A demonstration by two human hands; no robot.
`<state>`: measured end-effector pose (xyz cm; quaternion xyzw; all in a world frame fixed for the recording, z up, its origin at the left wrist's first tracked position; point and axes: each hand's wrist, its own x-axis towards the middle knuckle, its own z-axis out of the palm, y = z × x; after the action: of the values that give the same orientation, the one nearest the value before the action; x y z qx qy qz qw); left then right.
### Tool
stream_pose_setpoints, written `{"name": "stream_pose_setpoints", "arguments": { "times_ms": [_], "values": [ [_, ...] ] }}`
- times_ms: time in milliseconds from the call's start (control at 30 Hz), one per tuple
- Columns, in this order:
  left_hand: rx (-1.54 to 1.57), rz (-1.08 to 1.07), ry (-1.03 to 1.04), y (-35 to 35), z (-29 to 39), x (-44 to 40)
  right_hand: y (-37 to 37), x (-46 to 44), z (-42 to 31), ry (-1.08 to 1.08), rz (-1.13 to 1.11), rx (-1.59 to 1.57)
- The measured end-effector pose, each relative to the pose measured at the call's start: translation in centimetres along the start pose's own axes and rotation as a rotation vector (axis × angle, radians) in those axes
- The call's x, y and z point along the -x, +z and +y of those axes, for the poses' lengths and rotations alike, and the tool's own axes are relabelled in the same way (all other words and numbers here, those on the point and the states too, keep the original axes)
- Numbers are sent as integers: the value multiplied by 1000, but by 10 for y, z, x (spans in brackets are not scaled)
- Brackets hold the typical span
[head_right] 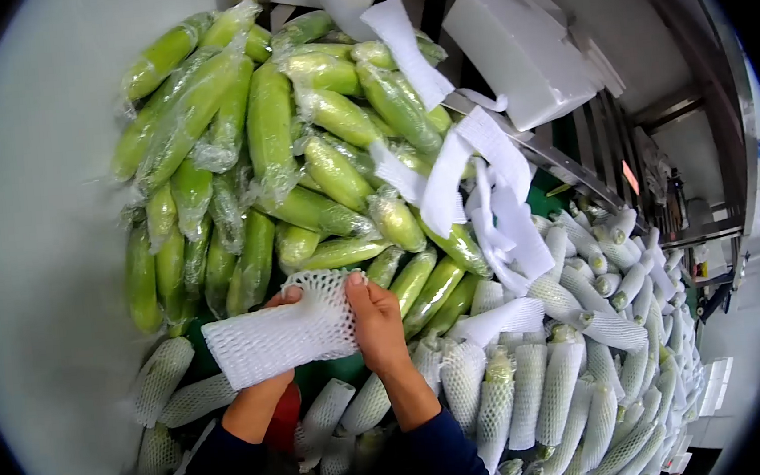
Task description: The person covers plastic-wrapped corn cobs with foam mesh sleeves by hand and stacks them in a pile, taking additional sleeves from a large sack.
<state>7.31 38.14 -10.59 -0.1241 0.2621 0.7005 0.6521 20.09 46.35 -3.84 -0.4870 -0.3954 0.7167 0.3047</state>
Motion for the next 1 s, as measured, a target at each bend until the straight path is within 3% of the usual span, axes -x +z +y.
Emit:
{"name": "stream_pose_setpoints", "arguments": {
  "times_ms": [100, 200, 300, 400, 467, 533, 567, 633, 733, 767, 800, 833, 867, 933, 967, 1000],
  "values": [
    [-614, 262, 277, 20, 25, 23, 16, -27, 42, -123, -10, 55],
    [-534, 385, 305, -9, 21, 1, 9, -49, 102, -226, 37, 292],
    [-681, 235, 327, -49, 11, -3, -1, -61, 123, -76, 62, 515],
    [-364, 199, 49, -115, -1, -11, 1, -46, 111, 10, 42, 748],
    [-240, 34, -95, -142, 1, -12, 13, -34, 115, 231, 103, 665],
    [-278, -165, -179, -149, 20, -4, 22, -20, 139, 171, 88, 267],
    [-483, -214, -147, -134, 38, 12, 28, -8, 138, 132, 83, 134],
    [-1013, -227, -55, -85, 90, 60, 40, 22, 151, -57, -18, -14],
    [-1521, -119, -83, -28, 167, 143, 83, 92, 142, -349, -270, 423],
    [-1502, -32, -28, -34, 183, 158, 99, 114, 133, -220, -462, 458],
    [-1473, 59, 30, -40, 189, 168, 111, 128, 161, -383, -575, 439],
    [-1475, 87, 95, -36, 189, 171, 121, 139, 159, -185, -744, 669],
    [-1476, 118, 159, -34, 188, 173, 122, 142, 168, -179, -756, 704],
    [-1488, 159, 225, -32, 183, 167, 99, 114, 124, -512, -496, 1028],
    [-1495, 170, 232, -26, 173, 162, 76, 80, 84, -789, -275, 1106],
    [-1505, 179, 236, -20, 162, 160, 45, 46, 44, -744, -5, 1143]
  ]
}}
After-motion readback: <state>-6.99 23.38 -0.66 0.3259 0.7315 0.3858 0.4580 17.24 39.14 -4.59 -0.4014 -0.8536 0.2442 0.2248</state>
